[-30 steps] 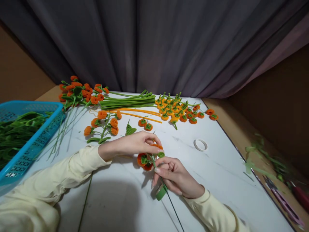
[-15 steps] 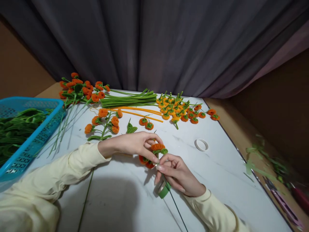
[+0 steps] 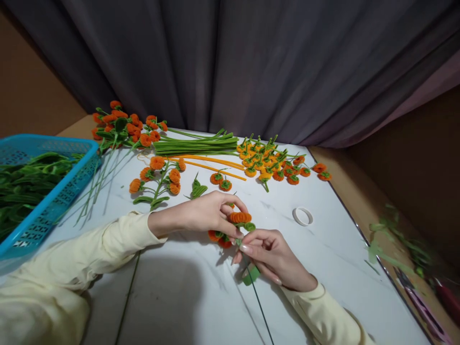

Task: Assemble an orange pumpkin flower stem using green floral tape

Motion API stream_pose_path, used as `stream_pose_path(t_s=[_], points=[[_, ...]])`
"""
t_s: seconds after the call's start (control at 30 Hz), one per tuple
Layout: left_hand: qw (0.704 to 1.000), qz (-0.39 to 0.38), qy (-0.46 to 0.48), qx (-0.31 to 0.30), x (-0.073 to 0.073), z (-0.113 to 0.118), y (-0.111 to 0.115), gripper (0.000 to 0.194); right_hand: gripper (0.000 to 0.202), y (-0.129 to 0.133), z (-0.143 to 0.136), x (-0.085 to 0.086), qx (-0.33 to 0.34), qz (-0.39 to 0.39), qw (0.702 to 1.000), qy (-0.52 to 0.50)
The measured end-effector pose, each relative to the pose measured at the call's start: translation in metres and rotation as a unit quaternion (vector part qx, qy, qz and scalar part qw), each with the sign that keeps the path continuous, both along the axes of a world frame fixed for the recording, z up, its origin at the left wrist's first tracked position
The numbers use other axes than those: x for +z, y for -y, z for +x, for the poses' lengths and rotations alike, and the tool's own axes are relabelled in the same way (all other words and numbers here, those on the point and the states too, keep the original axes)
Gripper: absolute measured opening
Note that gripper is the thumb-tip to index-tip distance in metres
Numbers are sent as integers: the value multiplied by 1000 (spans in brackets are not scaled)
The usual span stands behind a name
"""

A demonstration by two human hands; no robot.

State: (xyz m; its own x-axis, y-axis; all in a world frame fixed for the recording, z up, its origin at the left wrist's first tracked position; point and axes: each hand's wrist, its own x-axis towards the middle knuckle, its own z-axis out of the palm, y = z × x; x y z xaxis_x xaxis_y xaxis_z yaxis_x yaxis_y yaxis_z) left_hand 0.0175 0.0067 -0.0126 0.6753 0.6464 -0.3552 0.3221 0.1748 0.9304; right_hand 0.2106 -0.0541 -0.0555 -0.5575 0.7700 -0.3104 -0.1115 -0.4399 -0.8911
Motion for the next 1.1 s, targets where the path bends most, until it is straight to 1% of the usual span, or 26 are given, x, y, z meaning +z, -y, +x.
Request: stream_pose_path(t_s=[0.1, 0.27, 0.37, 0.5, 0.6, 0.67, 0.77, 0.9, 1.0, 1.1], points=[[1000, -2, -1, -6, 2, 0, 0, 36, 24, -1, 4, 3, 16, 8, 1000, 14], [1000, -5, -3, -13, 5, 0, 1, 35, 22, -4, 7, 5, 44, 7, 999, 10], [1000, -3, 4, -19, 6, 0, 2, 35, 21, -5, 8, 1, 60, -31, 997, -23], [999, -17, 43, -17, 6, 0, 5, 37, 21, -7, 7, -8, 94, -93, 988, -83], [998, -11, 56, -23, 7, 0, 7, 37, 20, -6, 6, -11, 109, -117, 980, -115], [998, -1, 51, -29, 8, 0, 8, 36, 18, -5, 5, -9, 118, -116, 978, -127], [999, 11, 44, -31, 8, -1, 10, 36, 15, -4, 7, -3, 115, -93, 981, -124], [998, 33, 35, -27, 7, -1, 10, 36, 23, -2, 8, 4, 96, -66, 992, -58], [999, 36, 32, -26, 6, -1, 9, 37, 28, 0, 5, 5, 75, -60, 995, -27], [999, 19, 40, -24, 9, 0, 10, 36, 27, 2, 3, 4, 72, -69, 994, -40]])
